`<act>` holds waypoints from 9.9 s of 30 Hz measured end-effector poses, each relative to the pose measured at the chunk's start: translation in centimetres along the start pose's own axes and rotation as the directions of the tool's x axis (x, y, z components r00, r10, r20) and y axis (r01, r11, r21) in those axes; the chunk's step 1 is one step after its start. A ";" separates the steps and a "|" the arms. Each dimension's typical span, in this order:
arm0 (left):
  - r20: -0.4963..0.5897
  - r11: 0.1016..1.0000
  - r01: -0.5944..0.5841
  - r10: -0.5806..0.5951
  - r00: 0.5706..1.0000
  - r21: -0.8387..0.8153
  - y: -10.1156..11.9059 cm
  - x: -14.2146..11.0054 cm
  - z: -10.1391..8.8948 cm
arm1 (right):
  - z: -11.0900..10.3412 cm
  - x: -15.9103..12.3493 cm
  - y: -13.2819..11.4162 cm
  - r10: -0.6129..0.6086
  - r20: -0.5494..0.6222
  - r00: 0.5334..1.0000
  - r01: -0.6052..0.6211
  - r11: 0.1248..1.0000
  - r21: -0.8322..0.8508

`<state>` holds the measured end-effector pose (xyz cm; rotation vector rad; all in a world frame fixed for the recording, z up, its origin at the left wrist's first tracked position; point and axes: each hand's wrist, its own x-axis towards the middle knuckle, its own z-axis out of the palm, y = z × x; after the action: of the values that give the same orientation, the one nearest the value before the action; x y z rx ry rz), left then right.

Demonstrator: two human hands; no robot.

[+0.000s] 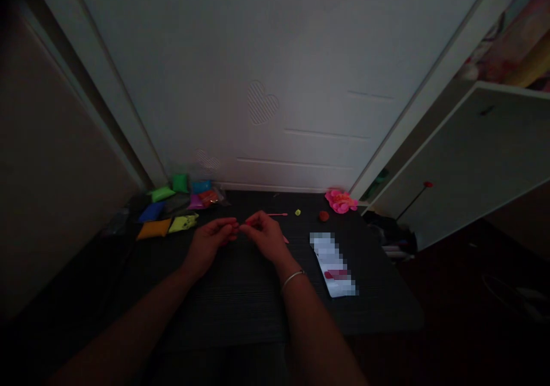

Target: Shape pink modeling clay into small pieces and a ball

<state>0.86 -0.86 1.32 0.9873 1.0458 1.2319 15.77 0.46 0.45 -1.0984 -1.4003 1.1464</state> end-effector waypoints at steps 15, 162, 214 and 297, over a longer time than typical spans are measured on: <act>-0.040 0.999 -0.013 0.015 0.999 0.036 0.0 0.1 0.0 | -0.1 0.0 0.1 -0.025 0.039 0.999 0.025 1.000 0.008; 0.651 0.250 -0.632 0.012 0.759 0.733 -1.3 0.4 -1.7 | -2.6 -1.7 0.8 0.053 0.398 0.916 0.283 0.618 -0.733; 0.666 0.271 -0.649 0.035 0.745 0.711 -1.2 0.3 -1.8 | -2.5 -2.0 0.3 0.025 0.456 0.890 0.345 0.618 -0.706; 0.159 0.948 0.262 -0.235 0.959 -0.182 -1.0 -0.8 0.6 | -1.0 -2.3 -0.1 -0.347 0.125 0.929 0.365 0.815 -0.451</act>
<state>1.64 -1.75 0.60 0.7457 0.8893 1.0248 16.96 -1.69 0.27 -1.0752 -1.8819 0.5667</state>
